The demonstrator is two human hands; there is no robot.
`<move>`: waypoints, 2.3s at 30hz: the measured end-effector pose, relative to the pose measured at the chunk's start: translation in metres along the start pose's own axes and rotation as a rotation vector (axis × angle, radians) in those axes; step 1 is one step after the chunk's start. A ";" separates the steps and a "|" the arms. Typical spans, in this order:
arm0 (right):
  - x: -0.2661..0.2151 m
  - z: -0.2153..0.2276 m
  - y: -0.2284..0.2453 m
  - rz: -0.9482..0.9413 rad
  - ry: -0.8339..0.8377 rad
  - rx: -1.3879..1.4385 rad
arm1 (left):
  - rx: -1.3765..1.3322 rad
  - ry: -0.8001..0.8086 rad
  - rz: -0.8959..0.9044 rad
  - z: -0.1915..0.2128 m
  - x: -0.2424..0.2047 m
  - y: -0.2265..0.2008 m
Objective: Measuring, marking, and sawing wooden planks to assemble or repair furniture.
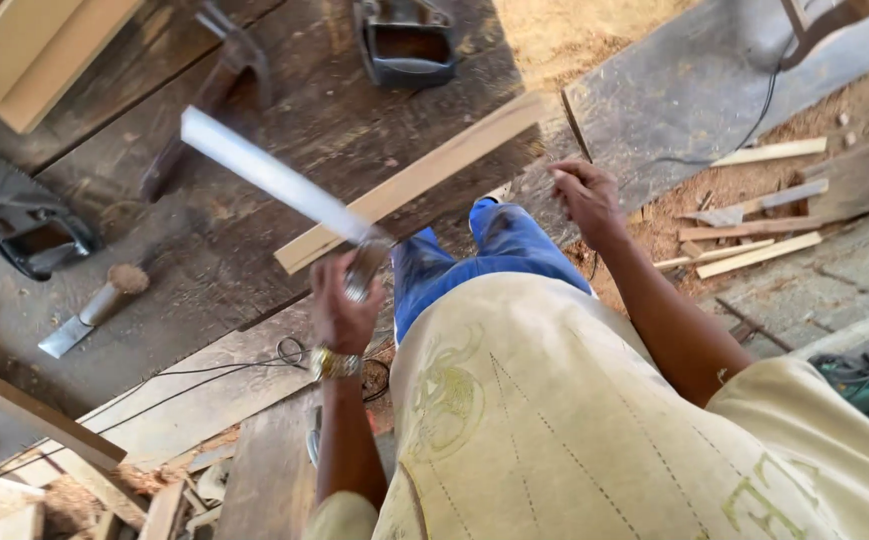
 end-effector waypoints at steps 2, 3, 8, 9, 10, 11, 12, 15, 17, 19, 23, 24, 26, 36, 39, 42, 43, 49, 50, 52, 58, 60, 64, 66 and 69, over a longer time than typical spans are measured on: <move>-0.008 -0.008 0.020 -0.064 0.110 0.091 | -0.009 0.039 -0.259 -0.023 0.025 -0.065; -0.013 -0.006 0.029 -0.063 0.103 0.106 | 0.000 0.047 -0.272 -0.037 0.035 -0.084; -0.030 -0.008 0.061 -0.082 0.344 0.495 | 0.112 0.186 -0.403 -0.106 0.076 -0.159; -0.028 -0.005 0.054 -0.088 0.340 0.514 | 0.126 0.200 -0.407 -0.117 0.077 -0.164; -0.026 -0.001 0.049 -0.059 0.336 0.436 | 0.139 0.237 -0.429 -0.129 0.076 -0.169; -0.018 0.002 0.048 -0.016 0.330 0.355 | 0.151 0.262 -0.461 -0.140 0.082 -0.176; -0.016 0.006 0.043 -0.007 0.325 0.370 | 0.163 0.265 -0.474 -0.145 0.085 -0.181; 0.005 0.014 0.034 0.001 0.337 0.389 | 0.212 0.329 -0.453 -0.160 0.102 -0.192; 0.018 0.016 0.024 -0.059 0.269 0.440 | 0.235 0.425 -0.448 -0.168 0.105 -0.190; 0.030 0.015 0.009 -0.084 0.225 0.412 | 0.258 0.411 -0.447 -0.170 0.114 -0.182; 0.049 0.014 -0.006 -0.202 0.196 0.396 | 0.325 0.324 -0.441 -0.175 0.127 -0.175; 0.053 0.013 -0.009 -0.200 0.187 0.403 | 0.326 0.329 -0.450 -0.177 0.130 -0.180; 0.053 0.009 -0.018 -0.220 0.241 0.435 | 0.439 0.435 -0.359 -0.182 0.127 -0.185; 0.059 0.012 -0.015 -0.222 0.316 0.428 | 0.545 0.513 -0.312 -0.204 0.119 -0.205; 0.055 0.011 -0.006 -0.273 0.322 0.393 | 0.596 0.502 -0.316 -0.216 0.114 -0.192; 0.048 0.014 0.011 -0.276 0.302 0.336 | 0.679 0.405 -0.395 -0.217 0.116 -0.189; 0.048 0.014 0.014 -0.230 0.308 0.323 | 0.648 0.442 -0.356 -0.216 0.118 -0.194; 0.044 0.018 0.024 -0.167 0.311 0.275 | 0.681 0.471 -0.320 -0.220 0.122 -0.196; 0.044 0.019 0.026 -0.183 0.307 0.267 | 0.686 0.484 -0.307 -0.219 0.123 -0.199; 0.052 0.017 0.012 -0.169 0.295 0.256 | 0.678 0.496 -0.281 -0.216 0.123 -0.205; 0.060 0.015 0.004 -0.128 0.283 0.281 | 0.671 0.480 -0.280 -0.218 0.123 -0.200; 0.059 0.015 0.002 -0.151 0.283 0.276 | 0.677 0.460 -0.301 -0.217 0.122 -0.201; 0.060 0.014 0.005 -0.175 0.272 0.276 | 0.669 0.499 -0.263 -0.215 0.123 -0.204; 0.060 0.015 0.006 -0.188 0.262 0.266 | 0.659 0.493 -0.268 -0.215 0.122 -0.205; 0.059 0.015 0.007 -0.195 0.269 0.277 | 0.676 0.503 -0.259 -0.214 0.122 -0.208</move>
Point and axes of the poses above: each hand's wrist, its own x-axis towards the middle knuckle, its own z-axis out of the back of the hand, y = z × x, the point moved 4 cm from there along x, towards the middle knuckle, and after that the axes turned 1 degree about y, right-handed, at the moved point
